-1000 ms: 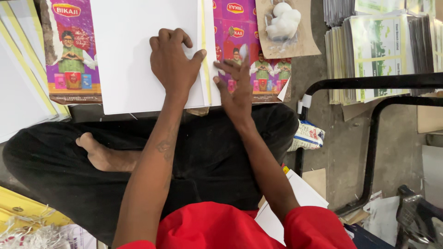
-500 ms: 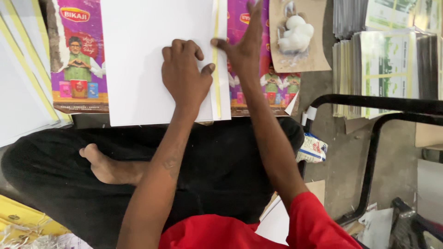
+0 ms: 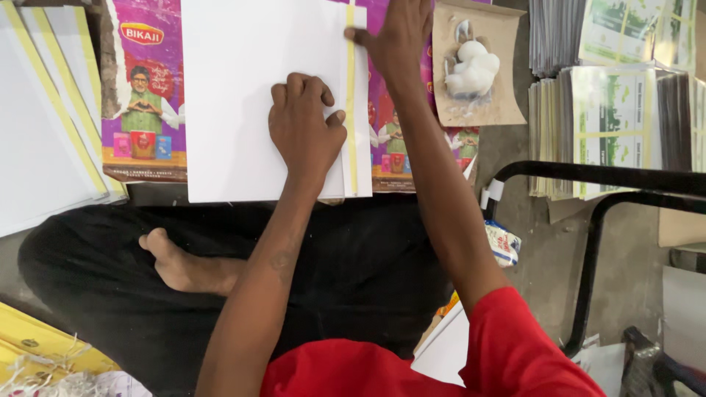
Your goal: The person sits on the floor and repeatedly applies glue to the spine of a stack of white paper sheets using a small white stick. They press the glued edge to secure the sheets together.
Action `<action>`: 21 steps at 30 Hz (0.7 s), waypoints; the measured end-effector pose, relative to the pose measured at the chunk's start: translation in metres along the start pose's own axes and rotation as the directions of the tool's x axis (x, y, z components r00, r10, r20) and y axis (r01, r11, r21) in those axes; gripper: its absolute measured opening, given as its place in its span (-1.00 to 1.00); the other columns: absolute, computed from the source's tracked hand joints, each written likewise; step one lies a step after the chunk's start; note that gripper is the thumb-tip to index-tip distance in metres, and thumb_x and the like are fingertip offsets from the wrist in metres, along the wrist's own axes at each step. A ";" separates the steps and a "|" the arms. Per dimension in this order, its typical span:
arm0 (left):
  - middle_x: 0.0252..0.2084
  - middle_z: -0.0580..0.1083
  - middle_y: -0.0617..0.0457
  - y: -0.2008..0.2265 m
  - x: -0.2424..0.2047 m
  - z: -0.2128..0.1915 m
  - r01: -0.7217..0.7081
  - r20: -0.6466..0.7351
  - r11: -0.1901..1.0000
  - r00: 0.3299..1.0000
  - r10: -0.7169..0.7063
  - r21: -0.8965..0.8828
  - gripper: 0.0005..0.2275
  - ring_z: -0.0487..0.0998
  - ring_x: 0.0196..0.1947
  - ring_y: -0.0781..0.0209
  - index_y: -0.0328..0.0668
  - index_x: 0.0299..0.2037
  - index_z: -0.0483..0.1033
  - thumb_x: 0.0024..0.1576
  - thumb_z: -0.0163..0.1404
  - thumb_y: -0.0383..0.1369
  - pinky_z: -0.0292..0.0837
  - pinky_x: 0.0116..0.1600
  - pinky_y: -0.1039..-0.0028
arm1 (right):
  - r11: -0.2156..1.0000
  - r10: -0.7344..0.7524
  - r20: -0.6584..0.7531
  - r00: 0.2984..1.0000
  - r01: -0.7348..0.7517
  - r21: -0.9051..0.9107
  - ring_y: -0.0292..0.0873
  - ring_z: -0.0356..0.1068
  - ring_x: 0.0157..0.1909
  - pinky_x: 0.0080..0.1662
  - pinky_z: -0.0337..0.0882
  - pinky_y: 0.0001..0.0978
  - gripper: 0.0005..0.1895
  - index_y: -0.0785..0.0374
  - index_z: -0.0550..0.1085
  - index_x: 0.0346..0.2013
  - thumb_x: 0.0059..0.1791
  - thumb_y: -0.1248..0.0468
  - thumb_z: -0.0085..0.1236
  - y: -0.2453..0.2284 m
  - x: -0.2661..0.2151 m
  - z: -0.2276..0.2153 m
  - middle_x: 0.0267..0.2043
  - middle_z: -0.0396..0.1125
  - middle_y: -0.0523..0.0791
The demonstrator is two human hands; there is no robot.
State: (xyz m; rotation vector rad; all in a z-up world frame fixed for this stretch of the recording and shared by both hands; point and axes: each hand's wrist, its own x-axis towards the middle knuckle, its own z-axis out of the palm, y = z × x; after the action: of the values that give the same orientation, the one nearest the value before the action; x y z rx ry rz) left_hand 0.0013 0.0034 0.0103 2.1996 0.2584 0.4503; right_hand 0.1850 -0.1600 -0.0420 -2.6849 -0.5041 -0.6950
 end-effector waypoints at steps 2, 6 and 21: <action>-0.17 0.37 0.15 -0.001 0.000 0.002 0.013 0.008 1.000 1.000 -0.013 0.015 -0.72 0.34 -0.12 0.08 -0.10 -0.40 0.41 -0.16 0.32 -0.45 0.30 -0.13 0.24 | 0.999 0.042 0.101 0.994 -0.045 0.020 0.30 -0.10 0.50 0.41 0.00 0.14 0.34 0.31 -0.01 0.44 -0.35 0.03 0.73 -0.021 -0.029 -0.035 0.48 0.02 0.10; -0.18 0.37 0.13 -0.003 -0.001 0.005 0.015 -0.011 0.999 1.000 -0.015 0.031 -0.72 0.35 -0.10 0.06 -0.09 -0.41 0.42 -0.20 0.32 -0.45 0.30 -0.12 0.22 | 0.990 0.006 0.194 0.981 -0.033 0.137 0.23 -0.25 0.65 0.58 -0.22 0.17 0.54 0.35 -0.32 0.55 -0.30 0.08 0.70 -0.069 -0.094 -0.099 0.63 -0.24 0.18; 0.05 0.43 0.13 -0.022 0.001 0.010 -0.005 0.139 0.999 0.990 -0.002 0.049 -0.89 0.40 0.13 0.05 0.01 -0.18 0.54 0.15 0.18 -0.40 0.40 0.09 0.19 | 0.965 0.098 0.179 0.979 -0.137 0.224 0.23 -0.21 0.59 0.50 -0.16 0.08 0.44 0.48 -0.26 0.49 -0.33 0.11 0.59 -0.137 -0.181 -0.178 0.57 -0.24 0.21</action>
State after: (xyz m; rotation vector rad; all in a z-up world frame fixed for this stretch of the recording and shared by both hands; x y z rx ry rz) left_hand 0.0055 0.0100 -0.0130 2.2673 0.1942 0.2924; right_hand -0.0910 -0.1537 0.0417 -2.5338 -0.4326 -0.3544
